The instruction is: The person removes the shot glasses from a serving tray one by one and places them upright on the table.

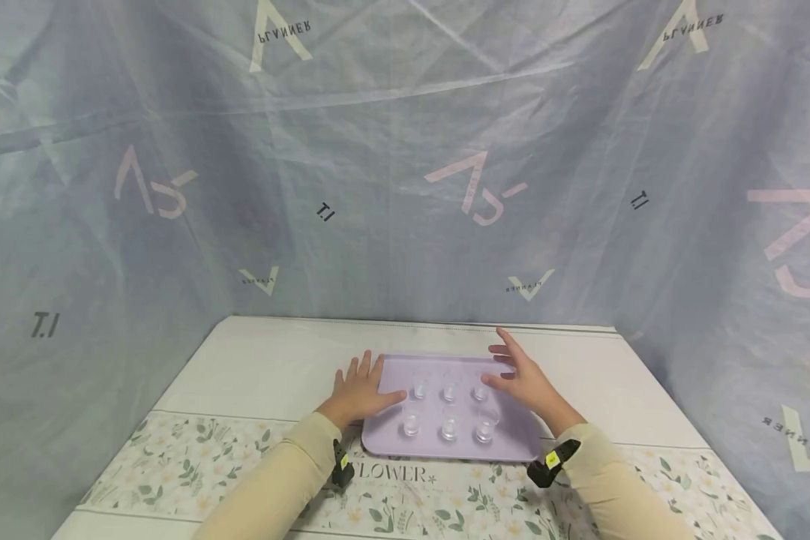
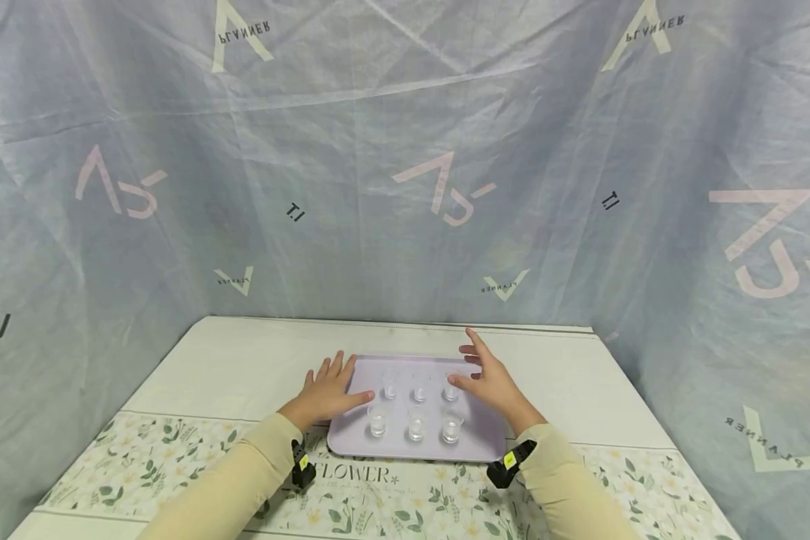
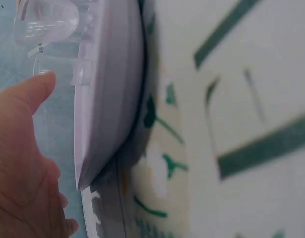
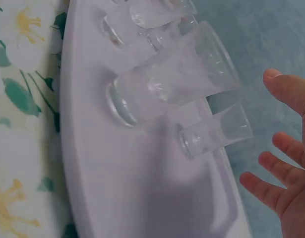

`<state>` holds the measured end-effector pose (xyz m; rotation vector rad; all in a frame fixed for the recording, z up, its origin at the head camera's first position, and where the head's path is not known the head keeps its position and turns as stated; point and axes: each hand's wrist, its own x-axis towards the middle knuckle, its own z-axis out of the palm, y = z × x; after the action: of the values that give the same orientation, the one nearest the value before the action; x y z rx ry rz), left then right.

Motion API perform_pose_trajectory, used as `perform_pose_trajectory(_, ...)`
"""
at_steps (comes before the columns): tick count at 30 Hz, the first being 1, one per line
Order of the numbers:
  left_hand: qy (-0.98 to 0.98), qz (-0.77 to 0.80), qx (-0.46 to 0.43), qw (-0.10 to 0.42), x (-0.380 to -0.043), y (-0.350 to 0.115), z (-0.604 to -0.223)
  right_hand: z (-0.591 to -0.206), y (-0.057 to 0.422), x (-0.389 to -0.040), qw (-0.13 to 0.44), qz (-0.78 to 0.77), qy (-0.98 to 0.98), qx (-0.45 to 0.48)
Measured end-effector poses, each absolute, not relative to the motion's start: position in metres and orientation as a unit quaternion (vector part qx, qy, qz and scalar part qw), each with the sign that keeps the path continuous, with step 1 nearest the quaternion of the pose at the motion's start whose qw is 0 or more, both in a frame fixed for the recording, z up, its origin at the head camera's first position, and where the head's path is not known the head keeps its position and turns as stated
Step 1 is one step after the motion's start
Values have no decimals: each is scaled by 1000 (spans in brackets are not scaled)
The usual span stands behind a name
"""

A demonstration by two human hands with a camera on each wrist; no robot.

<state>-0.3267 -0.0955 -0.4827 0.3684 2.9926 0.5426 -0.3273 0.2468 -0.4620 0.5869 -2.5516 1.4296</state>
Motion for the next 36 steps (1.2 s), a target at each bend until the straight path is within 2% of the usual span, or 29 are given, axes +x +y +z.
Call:
perform_pose_trajectory(8,974,190,118,48,-326,-93,-485,-481,243,-327,53,512,-835,196)
perform_pose_trajectory(36,978,171,86,82,-330,-101,-493,-496,237,-327,65,528,-822,205)
